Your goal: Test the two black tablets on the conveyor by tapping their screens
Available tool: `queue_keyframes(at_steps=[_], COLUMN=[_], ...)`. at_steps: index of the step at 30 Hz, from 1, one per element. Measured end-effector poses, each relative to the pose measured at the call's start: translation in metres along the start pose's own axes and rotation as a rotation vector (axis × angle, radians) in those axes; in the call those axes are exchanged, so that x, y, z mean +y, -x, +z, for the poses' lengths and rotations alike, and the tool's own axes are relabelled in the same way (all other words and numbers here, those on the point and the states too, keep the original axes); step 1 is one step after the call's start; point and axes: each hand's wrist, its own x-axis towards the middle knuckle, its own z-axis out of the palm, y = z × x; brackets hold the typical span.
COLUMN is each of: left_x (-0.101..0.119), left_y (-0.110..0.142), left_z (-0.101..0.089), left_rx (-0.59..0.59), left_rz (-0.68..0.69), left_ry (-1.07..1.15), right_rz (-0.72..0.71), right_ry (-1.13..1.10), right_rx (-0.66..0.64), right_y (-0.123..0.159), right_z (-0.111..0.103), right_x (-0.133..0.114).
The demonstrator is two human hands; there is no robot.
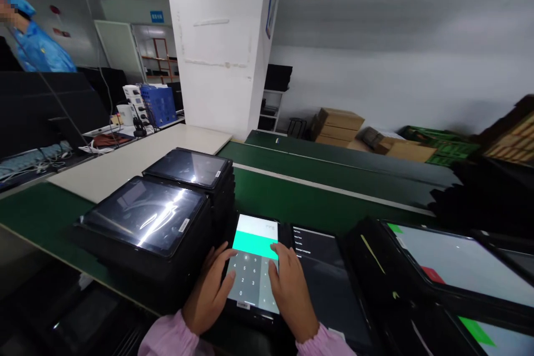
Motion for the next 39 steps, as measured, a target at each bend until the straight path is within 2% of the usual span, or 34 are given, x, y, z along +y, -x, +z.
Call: queue_keyframes(at_steps=[4, 7, 12, 16, 18, 20, 23, 26, 28, 30, 32, 34, 36, 39], left_x=[-0.02, -0.039, -0.054, -0.053, -0.051, -0.05, -0.049, -0.05, -0.05, -0.047, -0.04, -0.03, -0.02, -0.014], left_y=[0.012, 0.024, 0.034, 0.032, 0.031, 0.031, 0.032, 0.033, 0.034, 0.032, 0.022, 0.0, -0.033, -0.092], left_z=[0.018, 0.034, 0.045, 0.044, 0.044, 0.043, 0.043, 0.041, 0.038, 0.032, 0.024, 0.017, 0.012, 0.015], left_rx=[0.169, 0.244, 0.276, 0.299, 0.298, 0.275, 0.262, 0.259, 0.244, 0.216, 0.195, 0.198, 0.221, 0.27], left_rz=[-0.18, -0.271, -0.285, -0.301, -0.328, -0.362, -0.406, -0.416, -0.425, -0.423, -0.393, -0.325, -0.251, -0.207], left_ry=[0.295, 0.435, 0.502, 0.505, 0.513, 0.518, 0.502, 0.482, 0.475, 0.452, 0.42, 0.406, 0.434, 0.527], right_rz=[-0.041, -0.086, 0.002, -0.067, -0.069, 0.018, 0.238, 0.412, 0.504, 0.592, 0.666, 0.698, 0.687, 0.649], right_ry=[0.008, 0.022, 0.046, 0.006, -0.037, -0.099, -0.16, -0.153, -0.172, -0.249, -0.402, -0.564, -0.642, -0.615], right_rx=[-0.02, -0.015, 0.05, 0.01, -0.012, -0.028, -0.039, -0.029, 0.004, 0.048, 0.085, 0.106, 0.124, 0.136], right_y=[-0.007, -0.007, -0.001, 0.002, 0.002, 0.001, 0.0, -0.003, -0.007, -0.014, -0.024, -0.035, -0.043, -0.045], right_z=[0.005, 0.01, 0.013, 0.02, 0.017, 0.003, -0.033, -0.069, -0.083, -0.085, -0.079, -0.071, -0.063, -0.058], right_x=[-0.001, -0.003, 0.004, 0.005, 0.006, 0.013, 0.04, 0.085, 0.116, 0.14, 0.156, 0.165, 0.17, 0.171])
